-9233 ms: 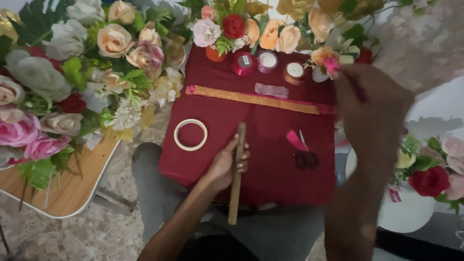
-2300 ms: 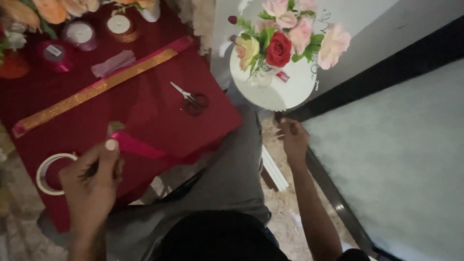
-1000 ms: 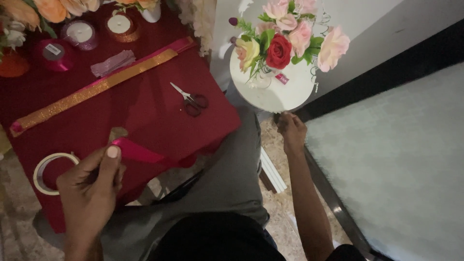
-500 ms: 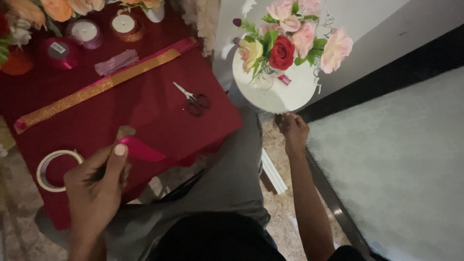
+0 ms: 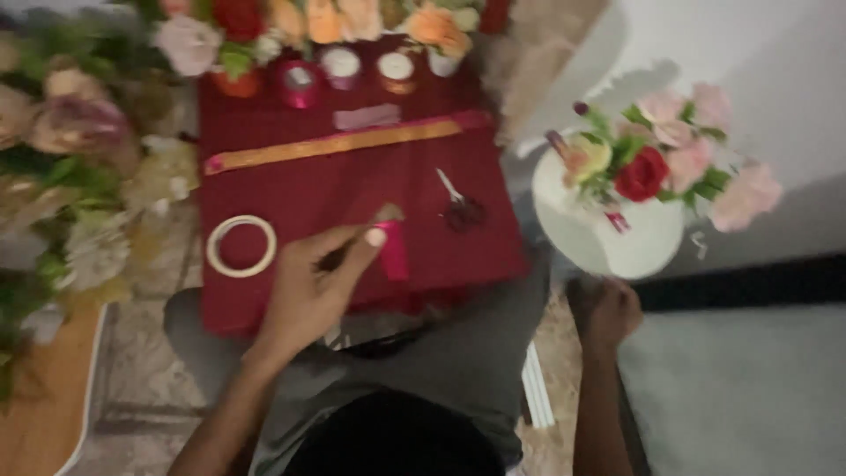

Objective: The person wraps a pink ribbon around a wooden stick, securing it with tape. They then use scissors to trim the excess ribbon and continue wrapping the stick.

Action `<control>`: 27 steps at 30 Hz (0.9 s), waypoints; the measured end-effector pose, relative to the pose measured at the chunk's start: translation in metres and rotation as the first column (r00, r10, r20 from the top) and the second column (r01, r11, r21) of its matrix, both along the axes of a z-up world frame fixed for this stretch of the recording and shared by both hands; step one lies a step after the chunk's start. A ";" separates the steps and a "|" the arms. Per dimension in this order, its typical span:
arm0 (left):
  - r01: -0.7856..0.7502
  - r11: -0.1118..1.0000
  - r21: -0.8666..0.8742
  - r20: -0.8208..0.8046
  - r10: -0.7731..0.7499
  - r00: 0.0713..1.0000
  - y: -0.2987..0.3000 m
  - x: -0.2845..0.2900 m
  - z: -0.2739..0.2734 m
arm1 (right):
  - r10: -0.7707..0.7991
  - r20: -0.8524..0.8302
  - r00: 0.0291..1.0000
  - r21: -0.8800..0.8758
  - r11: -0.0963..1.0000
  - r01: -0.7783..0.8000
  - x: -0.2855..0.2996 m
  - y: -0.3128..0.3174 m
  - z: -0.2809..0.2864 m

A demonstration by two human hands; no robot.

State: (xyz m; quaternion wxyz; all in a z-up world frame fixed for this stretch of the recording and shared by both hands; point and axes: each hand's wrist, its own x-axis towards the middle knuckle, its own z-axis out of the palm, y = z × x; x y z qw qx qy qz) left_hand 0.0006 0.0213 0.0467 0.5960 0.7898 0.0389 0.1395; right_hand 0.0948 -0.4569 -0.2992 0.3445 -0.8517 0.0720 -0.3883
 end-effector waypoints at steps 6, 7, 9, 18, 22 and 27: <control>0.021 0.999 -0.034 0.039 -0.019 0.999 0.006 -0.006 -0.004 | 0.056 -0.226 0.972 0.372 0.928 0.033 -0.025 0.037 0.069; 0.004 1.000 -0.029 0.044 -0.002 0.999 0.008 -0.006 0.001 | 0.074 -0.221 0.972 0.376 0.926 0.015 -0.029 0.057 0.104; 0.019 1.000 0.025 -0.183 -0.014 0.983 0.009 -0.008 0.011 | 0.143 -0.373 0.917 0.097 0.989 -0.114 -0.045 0.094 0.175; 0.115 0.986 0.120 -0.131 -0.099 0.987 0.012 -0.017 0.032 | 0.891 -0.361 0.275 0.002 0.296 -0.955 -0.008 0.234 0.397; 0.103 0.991 0.087 -0.128 -0.092 0.988 0.013 -0.020 0.040 | 0.927 -0.375 0.015 -0.093 -0.021 -0.995 0.020 0.282 0.424; 0.109 0.984 0.141 -0.120 -0.092 0.988 0.019 -0.020 0.030 | 0.778 -0.588 -0.223 0.136 -0.177 -0.975 0.033 0.314 0.436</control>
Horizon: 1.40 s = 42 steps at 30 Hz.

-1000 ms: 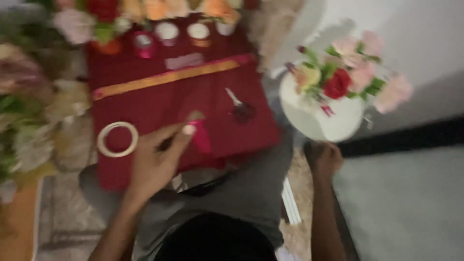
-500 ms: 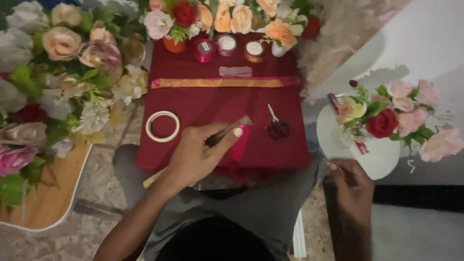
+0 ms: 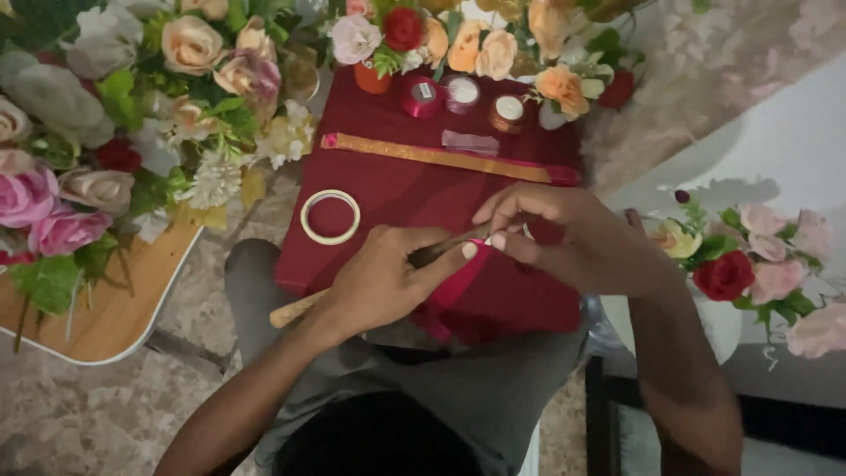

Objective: The person wraps a pink ribbon around a wooden stick, securing it with tape. They then use scissors to trim the excess ribbon and continue wrapping the stick.

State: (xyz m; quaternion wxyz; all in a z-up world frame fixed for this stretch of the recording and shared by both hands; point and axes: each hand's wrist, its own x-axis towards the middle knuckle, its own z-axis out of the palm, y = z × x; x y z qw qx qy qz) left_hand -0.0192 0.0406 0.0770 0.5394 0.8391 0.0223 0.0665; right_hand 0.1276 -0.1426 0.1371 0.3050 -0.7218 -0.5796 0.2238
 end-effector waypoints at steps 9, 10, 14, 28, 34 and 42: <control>0.018 0.999 -0.026 -0.040 -0.019 0.999 0.002 -0.001 0.001 | 0.067 -0.099 0.993 -0.107 0.991 -0.078 0.013 0.013 -0.004; 0.019 0.999 -0.028 -0.040 -0.020 0.999 0.002 -0.001 0.000 | 0.065 -0.099 0.993 -0.108 0.991 -0.076 0.009 0.014 -0.001; 0.029 0.993 -0.111 0.051 -0.024 0.998 0.004 0.001 -0.004 | -0.038 -0.125 0.991 -0.108 0.994 0.025 0.002 0.018 0.006; 0.049 0.994 -0.095 0.089 -0.040 0.995 0.002 0.000 -0.011 | -0.008 -0.102 0.995 -0.086 0.996 -0.001 0.003 0.019 0.003; 0.048 0.993 -0.109 0.065 -0.041 0.997 0.000 -0.001 -0.007 | -0.041 -0.091 0.995 -0.108 0.994 0.031 0.002 0.019 0.000; 0.024 0.996 -0.088 0.096 -0.016 0.995 0.000 0.000 -0.003 | -0.129 -0.095 0.987 -0.159 0.981 0.113 -0.001 0.018 -0.005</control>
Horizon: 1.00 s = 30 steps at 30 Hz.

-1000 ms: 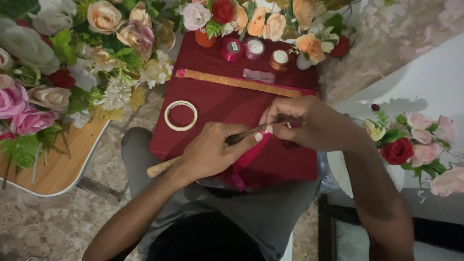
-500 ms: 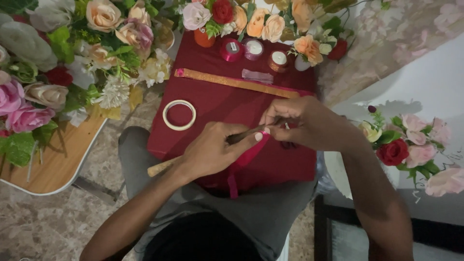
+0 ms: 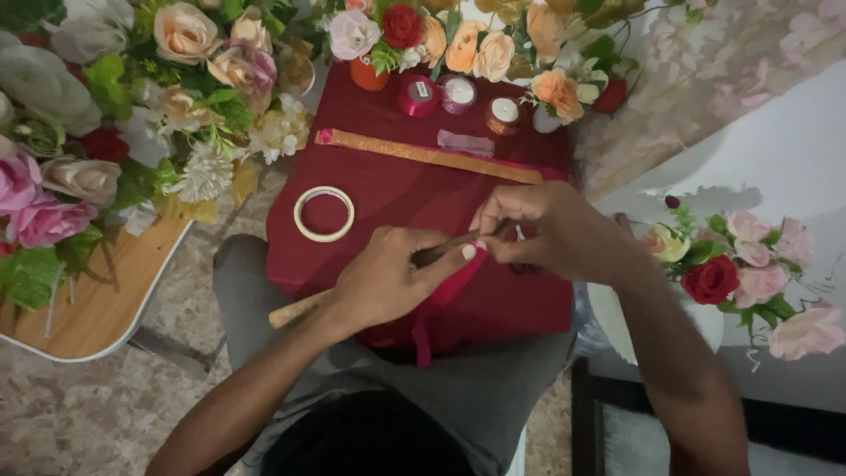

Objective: The person wraps a pink ribbon around a wooden stick, securing it with tape. They then use scissors to trim the excess ribbon and continue wrapping the stick.

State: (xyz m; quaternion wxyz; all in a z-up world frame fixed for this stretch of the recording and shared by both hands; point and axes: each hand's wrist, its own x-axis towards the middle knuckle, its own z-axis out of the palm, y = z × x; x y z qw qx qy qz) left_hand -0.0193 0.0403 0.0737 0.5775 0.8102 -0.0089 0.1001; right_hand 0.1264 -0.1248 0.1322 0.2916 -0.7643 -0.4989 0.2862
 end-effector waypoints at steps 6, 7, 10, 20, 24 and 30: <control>-0.028 0.999 0.044 -0.005 0.028 1.000 0.000 0.006 -0.014 | -0.052 -0.015 0.999 0.016 0.999 0.052 0.002 -0.001 -0.005; -0.025 0.999 0.044 -0.007 0.025 1.000 -0.001 0.005 -0.018 | -0.055 -0.016 0.998 0.016 0.998 0.055 0.001 -0.002 -0.008; -0.043 0.998 0.039 0.002 0.043 0.999 -0.003 0.004 -0.019 | -0.085 -0.026 0.996 0.021 0.996 0.085 0.002 -0.004 -0.011; -0.078 0.981 0.177 0.059 0.069 0.996 -0.002 0.002 -0.023 | -0.045 -0.070 0.997 0.002 0.999 0.045 0.014 0.003 -0.015; -0.087 0.972 0.218 0.088 0.069 0.994 -0.003 0.003 -0.023 | -0.068 -0.127 0.990 -0.055 0.997 0.061 0.020 0.002 -0.024; -0.087 0.977 0.197 0.113 0.066 0.991 -0.006 0.003 -0.023 | -0.207 -0.328 0.922 -0.088 0.978 0.188 0.024 0.007 -0.036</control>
